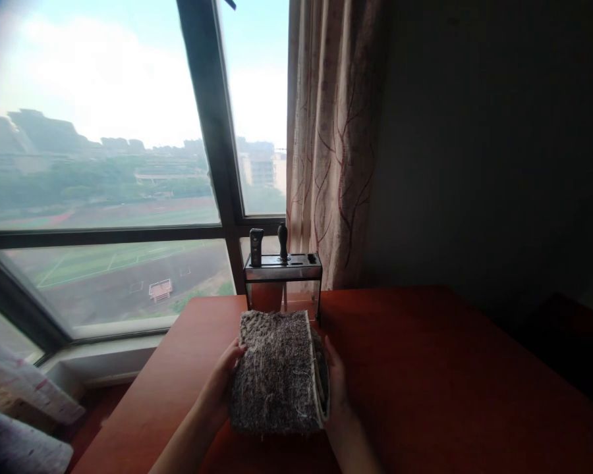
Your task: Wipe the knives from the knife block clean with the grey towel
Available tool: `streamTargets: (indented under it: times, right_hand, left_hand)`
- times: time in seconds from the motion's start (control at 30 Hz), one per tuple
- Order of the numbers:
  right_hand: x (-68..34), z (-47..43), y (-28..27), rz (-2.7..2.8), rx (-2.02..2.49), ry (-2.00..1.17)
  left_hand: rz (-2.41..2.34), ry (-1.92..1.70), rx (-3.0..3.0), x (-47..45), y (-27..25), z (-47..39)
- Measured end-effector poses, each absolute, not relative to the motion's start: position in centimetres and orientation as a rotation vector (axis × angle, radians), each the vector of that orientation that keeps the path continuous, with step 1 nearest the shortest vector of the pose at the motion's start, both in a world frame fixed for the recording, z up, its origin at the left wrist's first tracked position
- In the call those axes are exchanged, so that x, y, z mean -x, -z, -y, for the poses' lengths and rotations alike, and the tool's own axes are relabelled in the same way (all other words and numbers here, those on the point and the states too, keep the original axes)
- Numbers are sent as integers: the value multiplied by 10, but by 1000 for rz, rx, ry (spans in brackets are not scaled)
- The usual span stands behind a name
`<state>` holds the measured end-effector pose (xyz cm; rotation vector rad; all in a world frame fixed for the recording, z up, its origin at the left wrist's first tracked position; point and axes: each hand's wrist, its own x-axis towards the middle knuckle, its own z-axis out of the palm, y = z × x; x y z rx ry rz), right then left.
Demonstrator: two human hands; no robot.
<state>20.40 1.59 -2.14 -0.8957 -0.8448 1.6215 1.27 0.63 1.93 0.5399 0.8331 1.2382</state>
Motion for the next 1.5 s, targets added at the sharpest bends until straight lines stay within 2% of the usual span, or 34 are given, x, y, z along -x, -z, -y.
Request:
streamTargets:
  times: [0.73, 1.0, 1.23, 1.37, 1.5]
  right_hand:
    - [-205, 1, 23, 754, 855, -1762]
    - [-206, 2, 23, 528, 719, -2129]
    - [-197, -3, 25, 260, 667, -2059]
    - [-201, -6, 27, 226, 647, -1963]
    - [-204, -7, 26, 208, 651, -1948]
  left_hand:
    - [-869, -1297, -684, -10, -18, -7]
    - [-981, -1268, -729, -4, -8, -14]
    - [-1165, -1387, -845, 2, 6, -26]
    - [-1325, -1564, -1037, 13, -11, -43]
    - [-1338, -1707, -1365, 19, -54, -75]
